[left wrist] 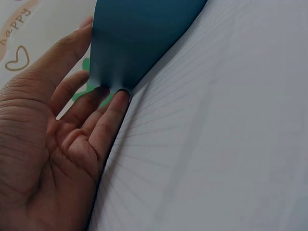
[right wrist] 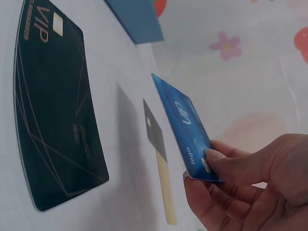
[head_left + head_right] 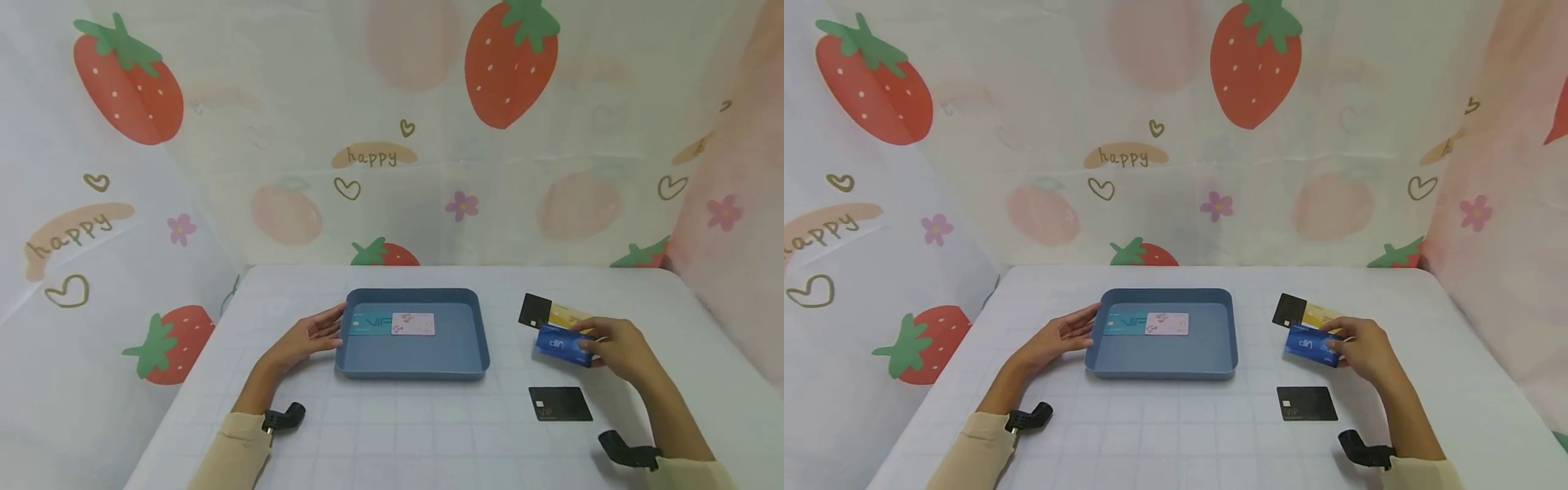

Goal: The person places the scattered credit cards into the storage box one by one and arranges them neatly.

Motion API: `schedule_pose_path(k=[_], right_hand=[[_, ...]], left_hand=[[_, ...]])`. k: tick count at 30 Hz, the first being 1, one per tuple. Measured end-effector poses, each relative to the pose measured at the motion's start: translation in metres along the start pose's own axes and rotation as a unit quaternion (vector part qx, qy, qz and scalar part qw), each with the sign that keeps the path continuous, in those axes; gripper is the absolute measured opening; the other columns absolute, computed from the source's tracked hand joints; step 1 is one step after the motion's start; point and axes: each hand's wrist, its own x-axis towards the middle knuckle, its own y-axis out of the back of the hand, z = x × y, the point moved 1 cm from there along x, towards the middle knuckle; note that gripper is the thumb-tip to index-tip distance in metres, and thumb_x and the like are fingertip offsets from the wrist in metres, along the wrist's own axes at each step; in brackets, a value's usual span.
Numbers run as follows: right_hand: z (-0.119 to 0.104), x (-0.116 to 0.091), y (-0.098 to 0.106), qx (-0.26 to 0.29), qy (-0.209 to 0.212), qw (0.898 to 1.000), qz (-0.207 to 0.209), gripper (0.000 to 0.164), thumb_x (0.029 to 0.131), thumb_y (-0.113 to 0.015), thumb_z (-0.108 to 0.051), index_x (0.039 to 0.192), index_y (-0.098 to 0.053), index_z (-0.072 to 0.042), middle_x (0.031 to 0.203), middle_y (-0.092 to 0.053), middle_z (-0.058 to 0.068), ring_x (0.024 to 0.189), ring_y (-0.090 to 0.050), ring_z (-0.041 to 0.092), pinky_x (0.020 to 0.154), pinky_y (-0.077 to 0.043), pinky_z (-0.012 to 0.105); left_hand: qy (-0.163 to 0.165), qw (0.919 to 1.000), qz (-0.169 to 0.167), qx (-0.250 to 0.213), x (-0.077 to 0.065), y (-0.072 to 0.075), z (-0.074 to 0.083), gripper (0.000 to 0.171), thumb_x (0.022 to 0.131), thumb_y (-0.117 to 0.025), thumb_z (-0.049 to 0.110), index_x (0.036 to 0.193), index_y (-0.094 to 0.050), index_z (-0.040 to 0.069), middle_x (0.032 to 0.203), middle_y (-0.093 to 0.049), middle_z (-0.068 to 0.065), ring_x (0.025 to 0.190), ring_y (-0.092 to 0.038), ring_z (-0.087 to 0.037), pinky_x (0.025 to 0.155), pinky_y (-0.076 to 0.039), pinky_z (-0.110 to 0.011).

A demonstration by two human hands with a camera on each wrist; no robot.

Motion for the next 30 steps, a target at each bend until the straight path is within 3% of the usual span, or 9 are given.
schedule_pose_path(k=[5,13,30], right_hand=[[-0.008,0.001,-0.007,0.018,0.011,1.0,-0.007,0.03,0.095,-0.066,-0.001,0.124,-0.065,0.008,0.122,-0.059,0.037,0.092,-0.063,0.034,0.066,-0.063,0.032],[-0.01,-0.004,-0.012,0.032,0.019,0.999,-0.012,0.031,0.097,-0.066,-0.004,0.126,-0.064,0.009,0.132,-0.055,0.036,0.096,-0.062,0.033,0.067,-0.062,0.03],[-0.041,0.008,-0.023,0.03,0.071,0.997,0.0,0.025,0.097,-0.062,0.002,0.121,-0.067,0.008,0.12,-0.062,0.033,0.088,-0.063,0.03,0.061,-0.059,0.03]], left_hand=[[-0.002,1.0,0.006,-0.001,-0.005,0.003,0.0,0.078,0.094,-0.073,0.005,0.16,-0.031,0.006,0.165,-0.026,-0.014,0.149,-0.031,-0.034,0.11,-0.041,-0.022],[-0.004,0.9999,-0.013,0.003,0.0,0.0,-0.002,0.078,0.096,-0.071,0.009,0.16,-0.028,0.006,0.167,-0.023,-0.013,0.15,-0.029,-0.033,0.11,-0.041,-0.024],[0.006,0.9999,-0.002,0.012,0.002,0.0,0.0,0.078,0.096,-0.072,0.009,0.16,-0.029,0.009,0.166,-0.025,-0.01,0.15,-0.03,-0.032,0.111,-0.04,-0.023]])
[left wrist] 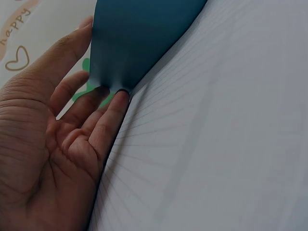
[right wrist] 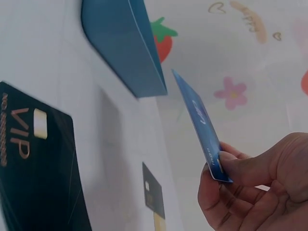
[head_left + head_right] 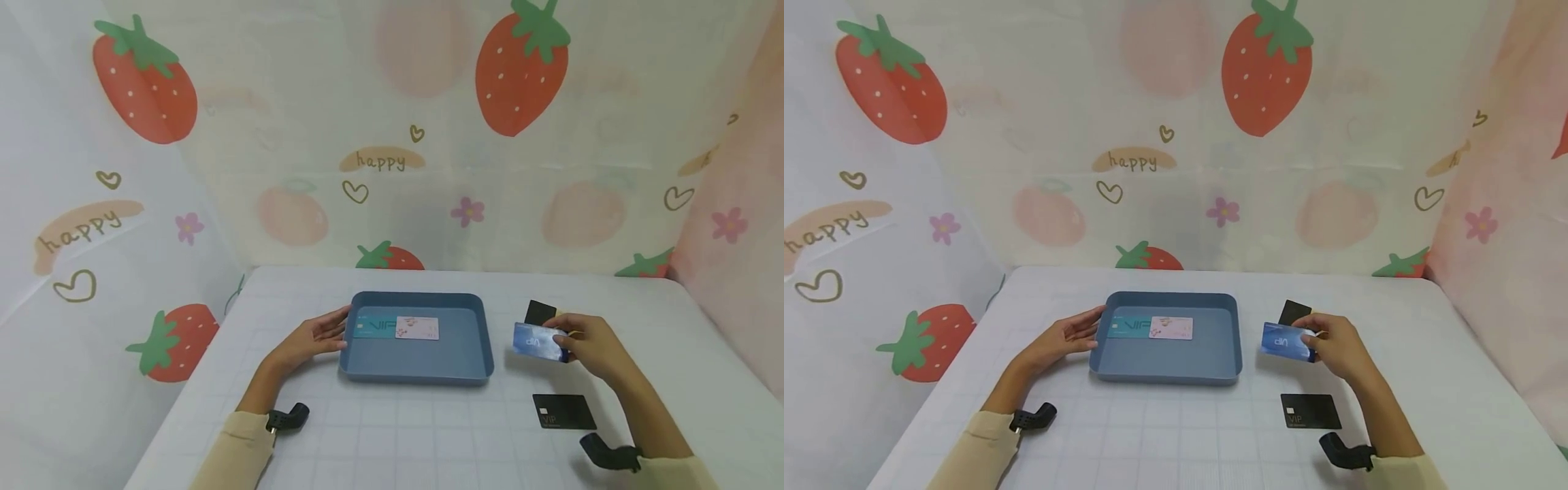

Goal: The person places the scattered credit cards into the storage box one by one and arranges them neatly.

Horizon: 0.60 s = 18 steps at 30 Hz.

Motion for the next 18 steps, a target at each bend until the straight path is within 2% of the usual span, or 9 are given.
schedule_pose_path(k=[4,13,18], right_hand=[[-0.007,0.003,-0.005,0.002,0.007,1.0,-0.006,0.024,0.097,-0.062,0.003,0.12,-0.068,0.007,0.116,-0.064,0.03,0.086,-0.063,0.028,0.062,-0.059,0.031],[-0.021,0.013,-0.017,-0.001,0.004,1.0,-0.018,0.025,0.098,-0.062,0.001,0.122,-0.068,0.004,0.123,-0.063,0.03,0.086,-0.064,0.028,0.064,-0.061,0.033],[-0.028,0.017,-0.019,0.008,0.01,1.0,-0.028,0.024,0.098,-0.061,0.002,0.121,-0.068,0.005,0.119,-0.066,0.03,0.082,-0.063,0.025,0.063,-0.06,0.032]], left_hand=[[-0.005,1.0,0.0,0.0,0.001,0.0,-0.002,0.078,0.095,-0.072,0.009,0.16,-0.03,0.009,0.166,-0.026,-0.01,0.15,-0.03,-0.031,0.112,-0.039,-0.024],[-0.007,0.9999,-0.003,-0.01,-0.001,0.001,-0.004,0.078,0.095,-0.073,0.007,0.16,-0.03,0.007,0.166,-0.026,-0.012,0.15,-0.03,-0.031,0.111,-0.04,-0.023],[-0.004,1.0,0.002,-0.002,0.002,0.001,-0.004,0.077,0.095,-0.073,0.008,0.16,-0.032,0.011,0.165,-0.03,-0.006,0.149,-0.033,-0.027,0.112,-0.04,-0.024]])
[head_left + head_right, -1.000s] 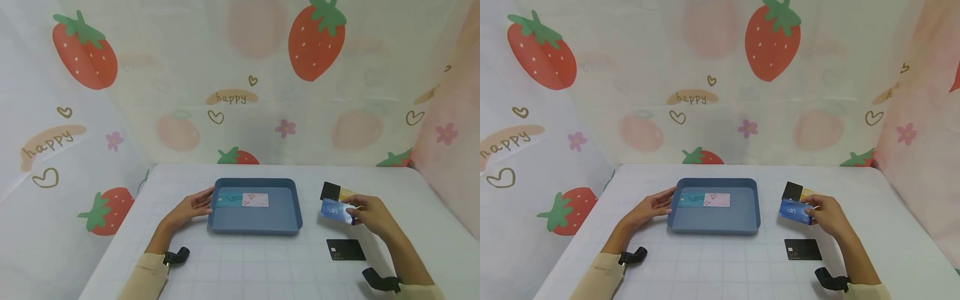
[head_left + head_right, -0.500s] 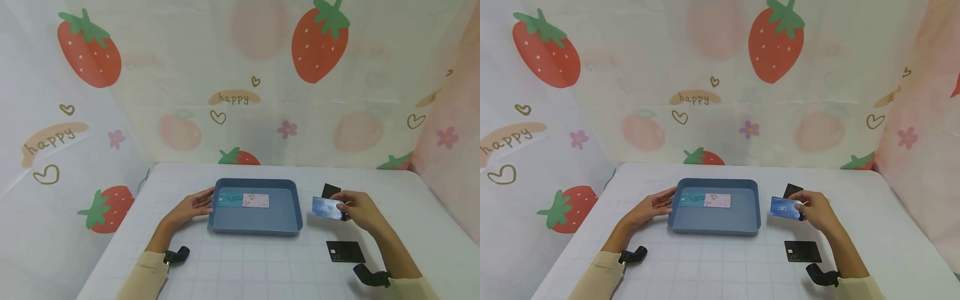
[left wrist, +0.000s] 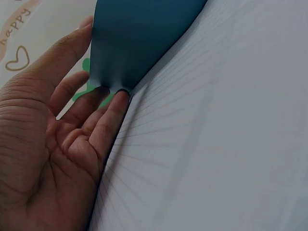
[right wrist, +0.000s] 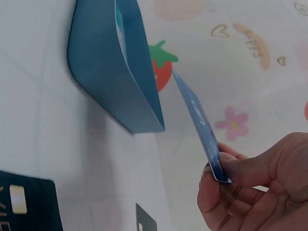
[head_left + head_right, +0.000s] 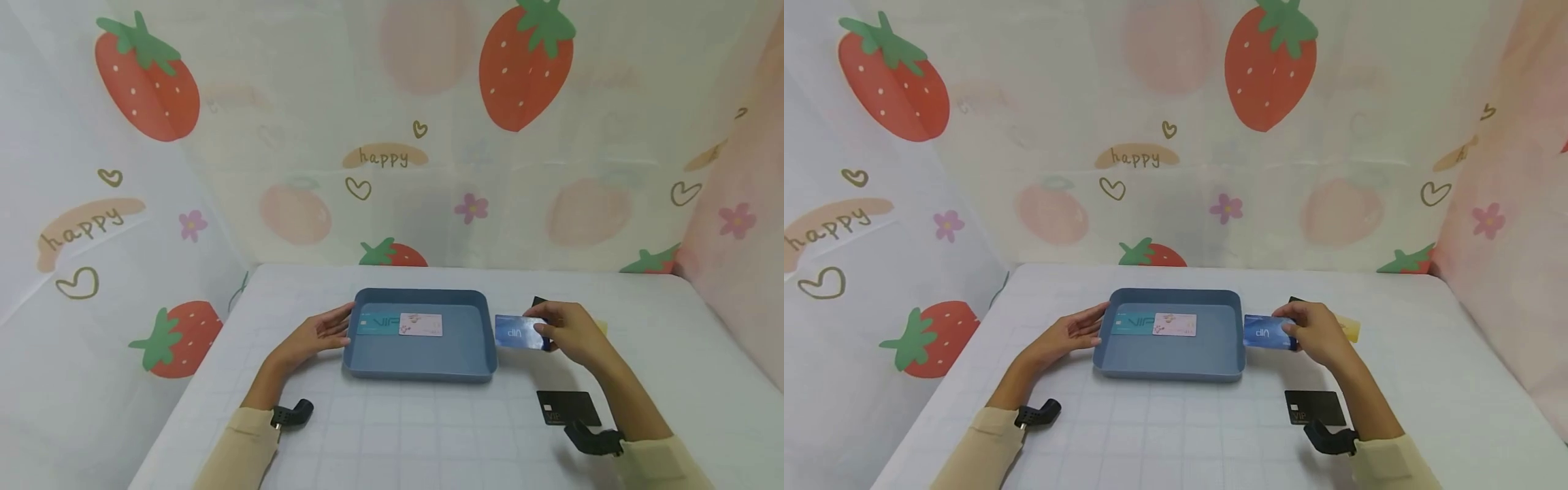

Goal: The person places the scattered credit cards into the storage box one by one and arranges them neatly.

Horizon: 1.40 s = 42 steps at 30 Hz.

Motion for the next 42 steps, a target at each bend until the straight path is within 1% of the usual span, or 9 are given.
schedule_pose_path(k=[3,11,14,20,23,29,33,37,42], right_hand=[[-0.004,0.002,0.0,0.002,0.002,1.0,-0.004,0.024,0.098,-0.061,0.002,0.121,-0.068,0.005,0.118,-0.067,0.028,0.08,-0.063,0.024,0.064,-0.061,0.032],[-0.017,0.011,-0.004,-0.005,0.011,1.0,-0.011,0.025,0.099,-0.06,0.0,0.123,-0.068,0.002,0.11,-0.071,0.022,0.077,-0.062,0.023,0.065,-0.059,0.033],[-0.019,0.016,-0.006,-0.006,0.011,1.0,-0.011,0.025,0.099,-0.059,0.001,0.122,-0.068,0.003,0.108,-0.071,0.022,0.074,-0.061,0.023,0.064,-0.059,0.033],[-0.026,0.022,-0.009,-0.002,0.002,1.0,-0.015,0.026,0.099,-0.059,0.001,0.123,-0.069,0.002,0.11,-0.069,0.022,0.073,-0.06,0.023,0.064,-0.059,0.033],[-0.03,0.025,-0.011,0.0,0.007,1.0,-0.015,0.025,0.098,-0.059,0.002,0.122,-0.069,0.003,0.11,-0.068,0.022,0.073,-0.06,0.023,0.063,-0.059,0.032],[-0.037,0.032,-0.016,0.01,0.021,1.0,-0.018,0.026,0.098,-0.058,0.004,0.121,-0.069,0.004,0.117,-0.066,0.026,0.078,-0.062,0.024,0.063,-0.059,0.03],[-0.042,0.037,-0.021,0.015,0.019,0.999,-0.022,0.026,0.098,-0.058,0.005,0.121,-0.069,0.005,0.116,-0.066,0.025,0.079,-0.063,0.025,0.063,-0.06,0.031],[-0.044,0.042,-0.027,0.013,0.015,0.999,-0.026,0.026,0.098,-0.057,0.006,0.121,-0.07,0.004,0.117,-0.066,0.025,0.081,-0.063,0.025,0.063,-0.061,0.032],[-0.044,0.049,-0.033,0.014,0.014,0.999,-0.032,0.026,0.098,-0.057,0.006,0.12,-0.07,0.003,0.12,-0.064,0.025,0.085,-0.063,0.027,0.063,-0.061,0.032]], left_hand=[[0.003,1.0,0.002,0.002,0.002,0.0,0.001,0.077,0.094,-0.074,0.009,0.16,-0.033,0.013,0.165,-0.031,-0.003,0.149,-0.034,-0.025,0.112,-0.04,-0.025],[0.005,1.0,0.006,0.006,0.001,0.0,0.0,0.079,0.093,-0.075,0.009,0.16,-0.032,0.01,0.165,-0.03,-0.007,0.149,-0.033,-0.027,0.112,-0.039,-0.024],[0.006,0.9999,0.007,0.005,0.002,0.0,0.0,0.079,0.094,-0.074,0.01,0.16,-0.032,0.011,0.165,-0.031,-0.005,0.149,-0.034,-0.026,0.112,-0.039,-0.024],[0.01,0.9999,0.005,-0.001,0.001,0.0,0.001,0.079,0.094,-0.074,0.009,0.16,-0.032,0.011,0.164,-0.032,-0.003,0.149,-0.034,-0.024,0.112,-0.039,-0.024],[0.01,0.9999,0.005,0.001,0.001,0.0,0.001,0.079,0.094,-0.075,0.01,0.16,-0.033,0.012,0.164,-0.032,-0.004,0.149,-0.034,-0.024,0.112,-0.039,-0.024],[0.009,0.9999,0.006,0.0,0.0,0.001,0.0,0.079,0.093,-0.075,0.01,0.16,-0.033,0.012,0.165,-0.031,-0.005,0.149,-0.034,-0.025,0.112,-0.039,-0.024],[0.012,0.9999,0.009,0.002,0.0,0.002,-0.001,0.079,0.093,-0.075,0.01,0.16,-0.033,0.013,0.164,-0.032,-0.003,0.149,-0.034,-0.024,0.111,-0.04,-0.024],[0.006,1.0,0.007,0.002,0.001,0.002,-0.002,0.078,0.093,-0.075,0.01,0.16,-0.033,0.013,0.164,-0.032,-0.004,0.149,-0.034,-0.025,0.112,-0.04,-0.024],[-0.004,1.0,0.002,-0.001,0.002,0.002,-0.004,0.079,0.093,-0.075,0.008,0.16,-0.032,0.01,0.165,-0.03,-0.008,0.149,-0.032,-0.029,0.112,-0.039,-0.024]])
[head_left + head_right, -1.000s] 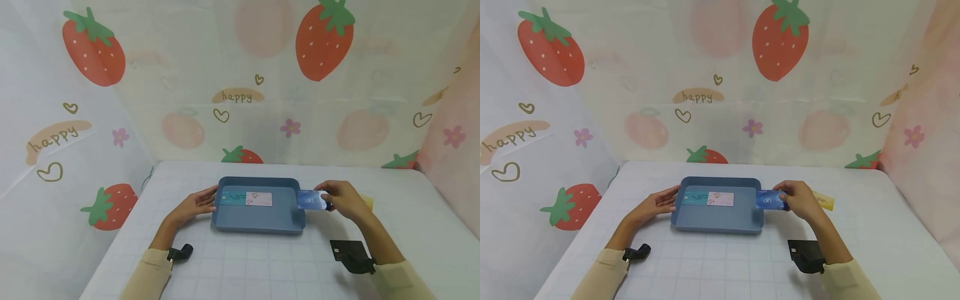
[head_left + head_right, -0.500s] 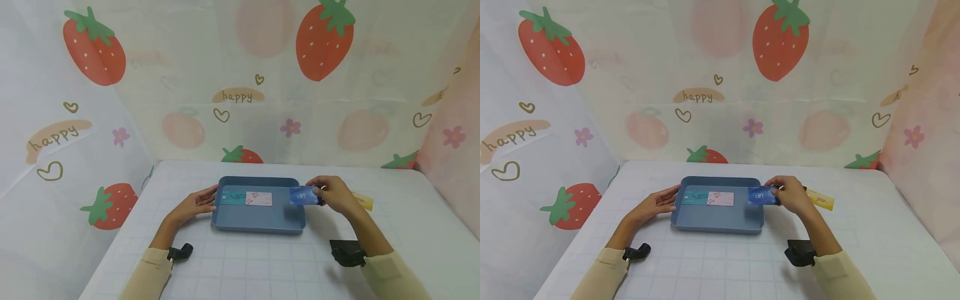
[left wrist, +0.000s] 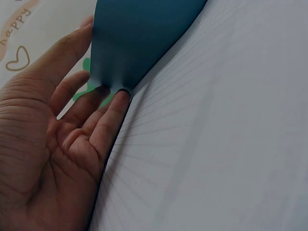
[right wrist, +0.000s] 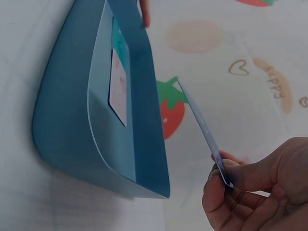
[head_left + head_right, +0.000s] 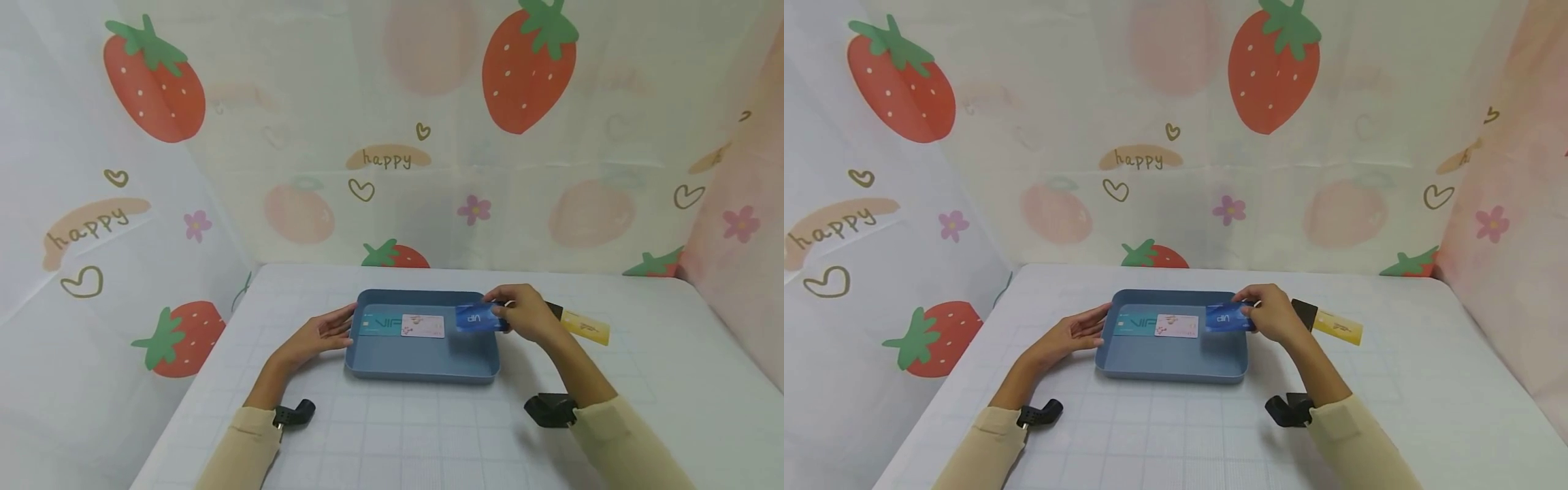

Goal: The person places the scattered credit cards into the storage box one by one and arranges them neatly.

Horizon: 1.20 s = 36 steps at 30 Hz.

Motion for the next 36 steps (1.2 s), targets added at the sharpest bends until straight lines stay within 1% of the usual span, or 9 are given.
schedule_pose_path(k=[5,9,12,14,19,24,30,36], right_hand=[[0.0,0.007,-0.008,-0.009,0.001,1.0,-0.003,0.025,0.097,-0.057,0.006,0.118,-0.071,0.003,0.122,-0.064,0.026,0.085,-0.062,0.027,0.064,-0.062,0.031],[-0.001,0.012,-0.012,-0.012,0.005,1.0,-0.005,0.024,0.097,-0.058,0.006,0.117,-0.071,0.004,0.122,-0.065,0.028,0.082,-0.063,0.025,0.063,-0.062,0.036],[-0.002,0.016,-0.015,-0.016,0.008,1.0,-0.008,0.024,0.097,-0.058,0.006,0.117,-0.071,0.005,0.123,-0.065,0.028,0.08,-0.062,0.024,0.062,-0.062,0.037],[-0.002,0.018,-0.017,-0.021,0.007,1.0,-0.01,0.024,0.097,-0.058,0.006,0.117,-0.072,0.005,0.124,-0.065,0.028,0.08,-0.062,0.024,0.061,-0.062,0.034],[-0.005,0.023,-0.022,-0.023,0.008,1.0,-0.013,0.024,0.096,-0.058,0.007,0.116,-0.072,0.006,0.124,-0.065,0.028,0.088,-0.065,0.029,0.059,-0.062,0.03],[-0.006,0.027,-0.03,-0.024,0.01,0.999,-0.018,0.023,0.096,-0.057,0.007,0.114,-0.072,0.007,0.122,-0.067,0.028,0.099,-0.066,0.036,0.06,-0.062,0.032],[-0.008,0.033,-0.039,-0.022,0.001,1.0,-0.022,0.023,0.096,-0.057,0.007,0.112,-0.072,0.008,0.12,-0.067,0.028,0.102,-0.065,0.037,0.062,-0.063,0.034],[-0.013,0.039,-0.046,-0.017,-0.005,1.0,-0.026,0.023,0.096,-0.056,0.006,0.112,-0.072,0.009,0.119,-0.067,0.028,0.099,-0.065,0.037,0.063,-0.063,0.034]], left_hand=[[0.004,1.0,0.003,0.007,-0.001,-0.001,0.001,0.08,0.093,-0.075,0.011,0.16,-0.032,0.01,0.165,-0.03,-0.008,0.149,-0.033,-0.028,0.111,-0.039,-0.023],[0.008,0.9999,0.001,0.007,-0.002,-0.001,0.003,0.08,0.093,-0.075,0.011,0.16,-0.031,0.01,0.165,-0.029,-0.008,0.149,-0.033,-0.028,0.111,-0.04,-0.024],[0.011,0.9999,0.002,0.005,-0.002,-0.002,0.003,0.079,0.093,-0.075,0.01,0.16,-0.032,0.01,0.165,-0.03,-0.007,0.149,-0.033,-0.027,0.112,-0.039,-0.026],[0.013,0.9999,0.005,0.004,-0.002,-0.002,0.004,0.079,0.093,-0.075,0.01,0.16,-0.032,0.01,0.165,-0.031,-0.006,0.149,-0.034,-0.026,0.112,-0.039,-0.026],[0.008,0.9999,0.005,0.005,-0.002,-0.002,0.004,0.079,0.093,-0.075,0.01,0.16,-0.032,0.009,0.164,-0.031,-0.008,0.148,-0.035,-0.027,0.111,-0.04,-0.024],[0.006,1.0,0.003,-0.006,-0.003,-0.003,0.005,0.08,0.093,-0.075,0.009,0.16,-0.032,0.008,0.165,-0.03,-0.009,0.148,-0.034,-0.028,0.111,-0.04,-0.025],[0.005,0.9999,0.0,-0.012,-0.003,-0.004,0.004,0.079,0.093,-0.074,0.007,0.16,-0.031,0.008,0.165,-0.029,-0.009,0.149,-0.032,-0.029,0.113,-0.039,-0.025],[0.004,0.9999,0.004,-0.01,-0.005,-0.003,0.006,0.079,0.093,-0.074,0.006,0.159,-0.032,0.008,0.165,-0.03,-0.008,0.149,-0.033,-0.03,0.112,-0.038,-0.025]])
